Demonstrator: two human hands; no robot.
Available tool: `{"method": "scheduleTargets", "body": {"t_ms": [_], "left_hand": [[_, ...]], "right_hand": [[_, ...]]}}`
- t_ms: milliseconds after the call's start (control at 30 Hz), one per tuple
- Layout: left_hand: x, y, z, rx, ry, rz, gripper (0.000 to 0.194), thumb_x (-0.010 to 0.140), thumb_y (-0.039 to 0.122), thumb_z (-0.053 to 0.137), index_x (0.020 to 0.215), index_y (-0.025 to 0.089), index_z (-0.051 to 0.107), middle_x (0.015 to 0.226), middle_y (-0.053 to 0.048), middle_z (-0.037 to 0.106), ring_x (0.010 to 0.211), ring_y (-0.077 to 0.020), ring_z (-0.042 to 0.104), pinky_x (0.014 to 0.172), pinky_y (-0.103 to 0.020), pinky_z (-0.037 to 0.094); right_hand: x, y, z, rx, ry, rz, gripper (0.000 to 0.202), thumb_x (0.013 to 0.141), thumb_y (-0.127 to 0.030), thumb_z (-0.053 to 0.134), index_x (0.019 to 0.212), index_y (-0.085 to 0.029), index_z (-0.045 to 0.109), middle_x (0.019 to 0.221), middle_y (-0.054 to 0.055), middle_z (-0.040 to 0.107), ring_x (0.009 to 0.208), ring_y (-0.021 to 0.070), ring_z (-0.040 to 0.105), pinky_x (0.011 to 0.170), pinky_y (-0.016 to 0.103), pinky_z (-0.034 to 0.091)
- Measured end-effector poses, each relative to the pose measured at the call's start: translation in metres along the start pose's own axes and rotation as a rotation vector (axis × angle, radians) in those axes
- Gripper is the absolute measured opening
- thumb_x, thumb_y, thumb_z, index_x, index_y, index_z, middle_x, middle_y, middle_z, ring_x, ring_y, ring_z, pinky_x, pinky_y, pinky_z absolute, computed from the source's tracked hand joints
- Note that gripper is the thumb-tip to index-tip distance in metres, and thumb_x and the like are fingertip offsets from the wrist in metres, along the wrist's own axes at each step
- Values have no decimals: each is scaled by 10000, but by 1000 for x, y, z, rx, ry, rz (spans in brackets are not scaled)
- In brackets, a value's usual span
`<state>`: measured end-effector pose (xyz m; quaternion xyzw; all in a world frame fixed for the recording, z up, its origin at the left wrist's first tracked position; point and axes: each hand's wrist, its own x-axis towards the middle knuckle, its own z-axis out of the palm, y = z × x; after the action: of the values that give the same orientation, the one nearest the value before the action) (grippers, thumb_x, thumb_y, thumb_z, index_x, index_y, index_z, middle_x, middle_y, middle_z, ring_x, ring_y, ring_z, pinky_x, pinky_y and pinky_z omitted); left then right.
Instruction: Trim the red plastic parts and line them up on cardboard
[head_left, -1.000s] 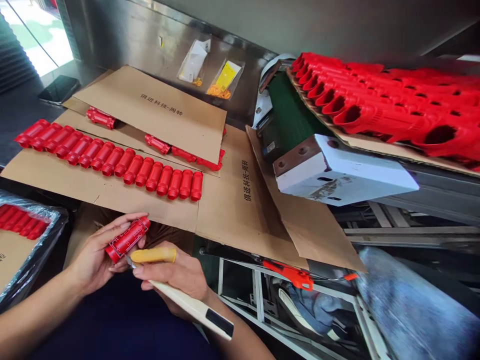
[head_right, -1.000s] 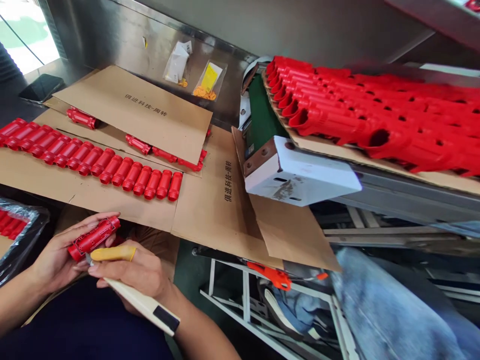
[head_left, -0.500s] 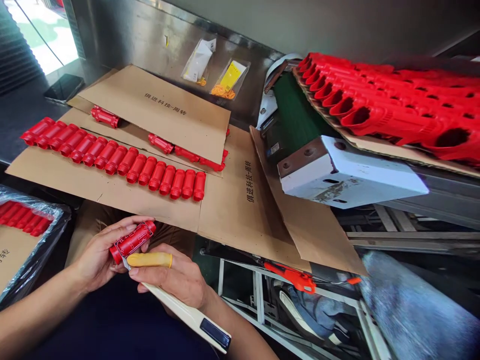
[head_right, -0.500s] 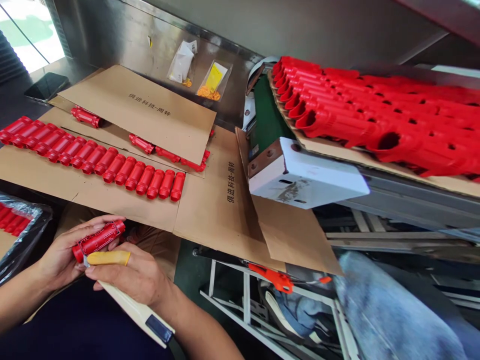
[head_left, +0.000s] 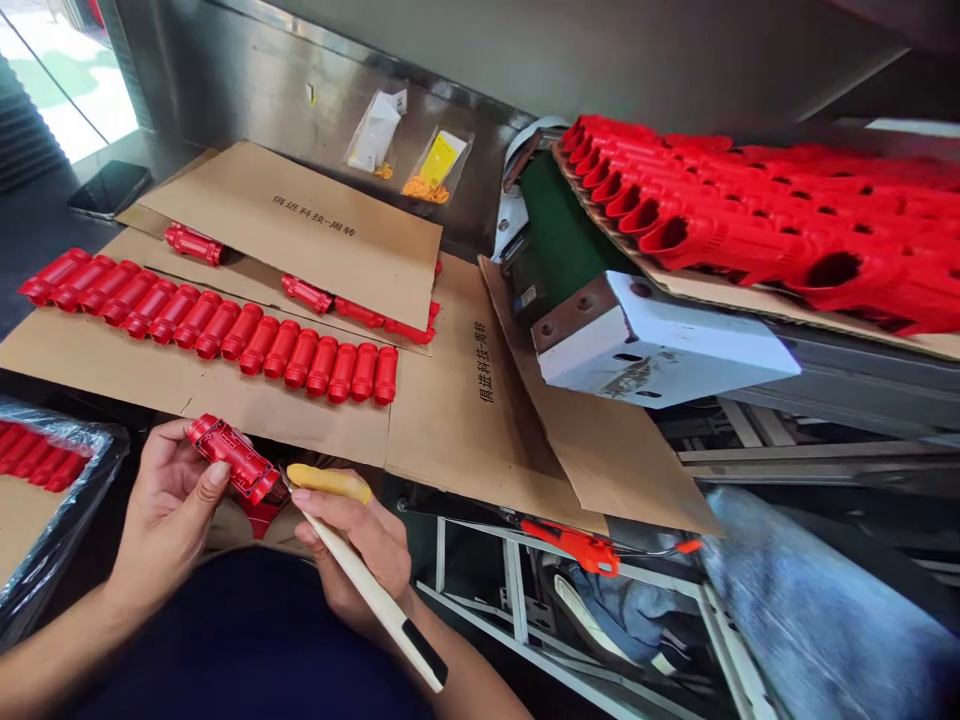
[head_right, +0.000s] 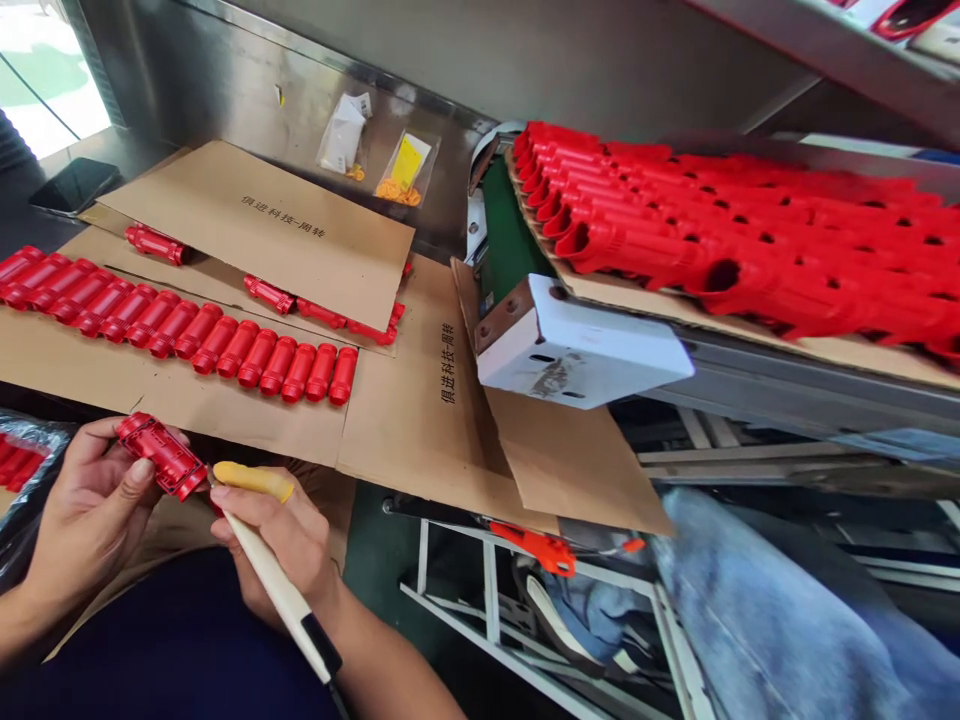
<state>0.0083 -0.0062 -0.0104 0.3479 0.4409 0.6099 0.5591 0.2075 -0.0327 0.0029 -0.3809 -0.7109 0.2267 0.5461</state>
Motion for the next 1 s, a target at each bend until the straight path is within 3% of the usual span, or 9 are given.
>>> {"method": "scheduleTargets", "body": {"t_ms": [133,533,833,1000], "left_hand": [[-5,-2,-4,94,-29,42,325,897,315,891,1142,296,678,1132,-14,818,986,-184,776,837,-246,669],[-7,3,-2,206,-47,107,282,913,305,874,1124,274,690,1106,-10,823,969,-172,784,823,-221,666],[-10,4,-2,105,-8,74,285,898,287,891,1109,282,700,1120,6,832,944,-160,786,822,-224,672],[-8,7,3,125,-17,129,251,912,253,871,1092,257,696,1081,-10,841,922,-160,804,814,-205,668]], "right_hand": [[2,0,3,-22,-19,-60,308,1042,-116,662,1338,-190,704,1210,155,808,1068,253,803,880,399,722],[2,2,4,-27,-6,-96,292,1022,-81,670,1302,-158,704,1135,164,816,1008,247,785,856,398,710],[-3,0,6,62,9,-28,257,1044,-132,657,1292,-169,712,1203,159,814,1108,241,791,926,383,694],[-4,-2,6,84,4,0,279,1021,-101,671,1291,-166,704,1189,149,816,1133,232,789,954,355,682]]}}
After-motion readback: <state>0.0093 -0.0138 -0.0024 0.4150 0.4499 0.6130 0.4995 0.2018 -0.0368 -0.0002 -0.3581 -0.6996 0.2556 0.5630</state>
